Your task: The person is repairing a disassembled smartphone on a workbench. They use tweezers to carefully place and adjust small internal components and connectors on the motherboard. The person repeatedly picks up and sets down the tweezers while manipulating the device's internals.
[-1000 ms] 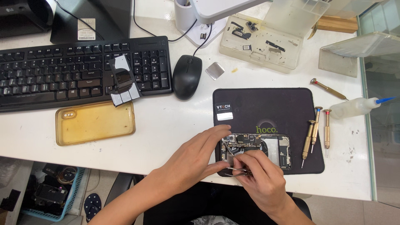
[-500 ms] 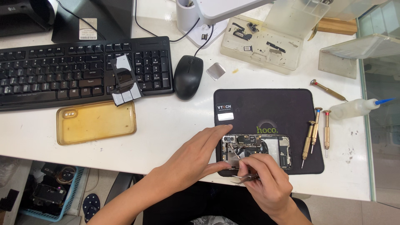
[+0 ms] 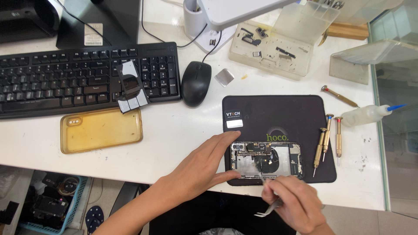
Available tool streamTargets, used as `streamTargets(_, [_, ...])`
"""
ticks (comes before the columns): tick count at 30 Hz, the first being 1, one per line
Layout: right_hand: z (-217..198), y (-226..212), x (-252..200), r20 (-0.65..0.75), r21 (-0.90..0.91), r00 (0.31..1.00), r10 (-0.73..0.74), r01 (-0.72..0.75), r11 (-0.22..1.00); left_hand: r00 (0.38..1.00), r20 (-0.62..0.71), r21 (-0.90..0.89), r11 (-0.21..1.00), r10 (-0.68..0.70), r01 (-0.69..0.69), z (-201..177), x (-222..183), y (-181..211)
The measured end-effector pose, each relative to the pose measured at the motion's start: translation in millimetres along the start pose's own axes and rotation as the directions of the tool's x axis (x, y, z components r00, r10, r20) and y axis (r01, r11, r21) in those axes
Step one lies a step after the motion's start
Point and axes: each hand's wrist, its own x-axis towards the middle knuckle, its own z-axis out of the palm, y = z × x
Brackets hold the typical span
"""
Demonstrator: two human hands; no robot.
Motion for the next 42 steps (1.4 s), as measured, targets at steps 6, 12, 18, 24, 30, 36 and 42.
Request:
streamTargets(6, [-33.6,29.7,51.3,0.069,-0.235,0.948,-0.31,0.318,0.919,1.0,0.023,0.005,1.0,0.021,-0.021,-0.7,0.6,2.1])
streamTargets(12, [-25.7,83.9,140.9,0.205,-0.391,0.856,-0.474,0.516,0.762,0.999,-0.011,0.037,0.998,0.048,-0.048,0.6,-0.8,2.2])
streamTargets(18, [-6.1,108.8,186.3,0.111,-0.392,0.923,-0.369,0.381,0.837,0.998,-0.015,0.047,0.997,0.054,-0.053,0.5,-3.8,0.3])
streamTargets(24, [38.1,94.8,207.5,0.231,-0.309,0.865,-0.446,0.499,0.809,0.997,-0.024,0.06,0.996,0.071,-0.069,2.6,-4.8,-1.0])
streamTargets(30, [51.6,95.1,229.1,0.225,-0.326,0.858,-0.461,0.512,0.795,0.997,-0.011,0.068,0.995,0.08,-0.079,1.7,-5.1,-0.5])
streamTargets(36, [-30.4,119.7,174.7,0.03,-0.42,0.968,-0.249,0.239,0.875,0.995,0.001,0.084,0.992,0.097,-0.097,2.4,-6.4,-2.8])
streamTargets(42, [-44.0,150.6,149.5,0.106,-0.534,0.985,-0.137,0.173,0.827,0.997,0.013,0.117,0.991,0.071,-0.072,4.1,-5.3,0.4])
